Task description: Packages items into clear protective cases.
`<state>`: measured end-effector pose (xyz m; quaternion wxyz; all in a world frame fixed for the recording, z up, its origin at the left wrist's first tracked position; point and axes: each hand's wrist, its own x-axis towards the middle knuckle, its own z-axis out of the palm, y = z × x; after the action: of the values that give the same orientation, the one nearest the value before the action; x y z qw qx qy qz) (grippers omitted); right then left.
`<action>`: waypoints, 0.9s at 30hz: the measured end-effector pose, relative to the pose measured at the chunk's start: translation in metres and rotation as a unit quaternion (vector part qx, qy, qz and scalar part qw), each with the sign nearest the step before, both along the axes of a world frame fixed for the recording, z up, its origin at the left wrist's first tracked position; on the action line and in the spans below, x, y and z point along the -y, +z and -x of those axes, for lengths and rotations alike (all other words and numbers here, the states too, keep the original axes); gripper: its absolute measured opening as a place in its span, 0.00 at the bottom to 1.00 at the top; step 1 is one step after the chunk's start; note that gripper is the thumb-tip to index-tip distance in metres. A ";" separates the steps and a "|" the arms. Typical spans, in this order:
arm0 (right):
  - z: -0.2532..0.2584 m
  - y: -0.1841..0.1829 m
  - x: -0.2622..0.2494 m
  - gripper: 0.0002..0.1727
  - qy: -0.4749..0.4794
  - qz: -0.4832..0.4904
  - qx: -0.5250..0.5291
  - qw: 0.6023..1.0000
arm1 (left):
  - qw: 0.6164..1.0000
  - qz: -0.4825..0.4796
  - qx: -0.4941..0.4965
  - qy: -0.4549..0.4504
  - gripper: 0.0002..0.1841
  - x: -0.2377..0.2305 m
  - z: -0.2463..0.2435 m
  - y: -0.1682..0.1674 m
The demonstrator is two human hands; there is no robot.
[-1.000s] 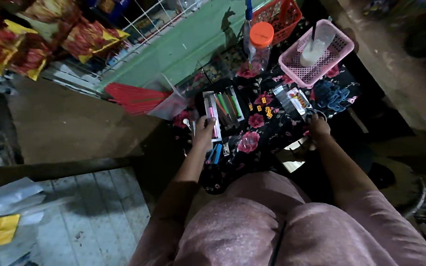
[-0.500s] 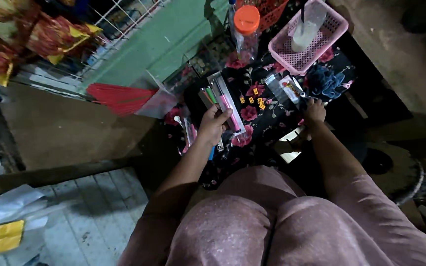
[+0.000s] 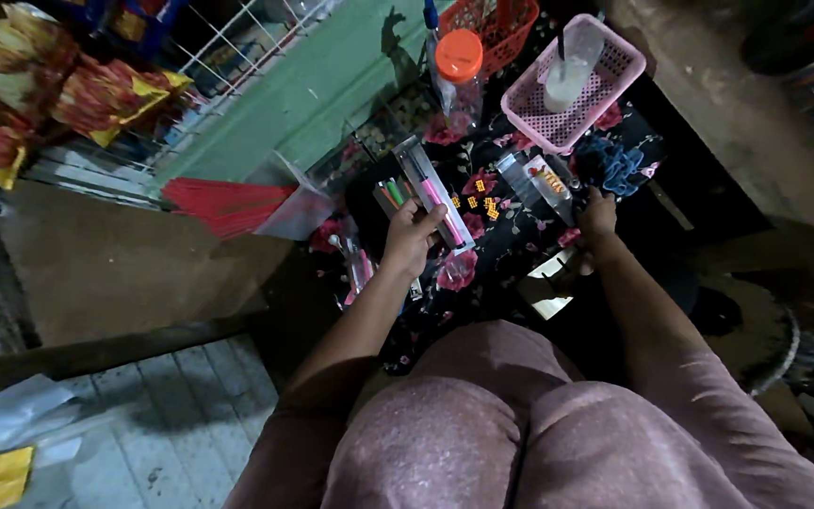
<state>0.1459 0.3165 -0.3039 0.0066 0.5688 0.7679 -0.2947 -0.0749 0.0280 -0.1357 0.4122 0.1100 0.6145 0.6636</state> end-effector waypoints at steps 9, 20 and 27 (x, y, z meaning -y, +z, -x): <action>-0.032 0.086 0.081 0.29 0.057 0.123 -0.214 0.967 | 0.999 -0.034 0.027 0.002 0.14 -0.030 0.006 -0.003; -0.059 0.164 0.194 0.41 0.168 0.256 -0.280 0.910 | 0.996 -0.060 0.045 -0.038 0.14 -0.048 -0.020 0.005; -0.050 0.165 0.199 0.39 0.163 0.239 -0.301 0.909 | 0.996 -0.055 0.048 -0.051 0.13 -0.046 -0.030 0.010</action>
<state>0.1955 0.1178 -0.1390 -0.0409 0.3012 0.7223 -0.6212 -0.0445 0.0740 -0.1260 0.4678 0.1314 0.5497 0.6795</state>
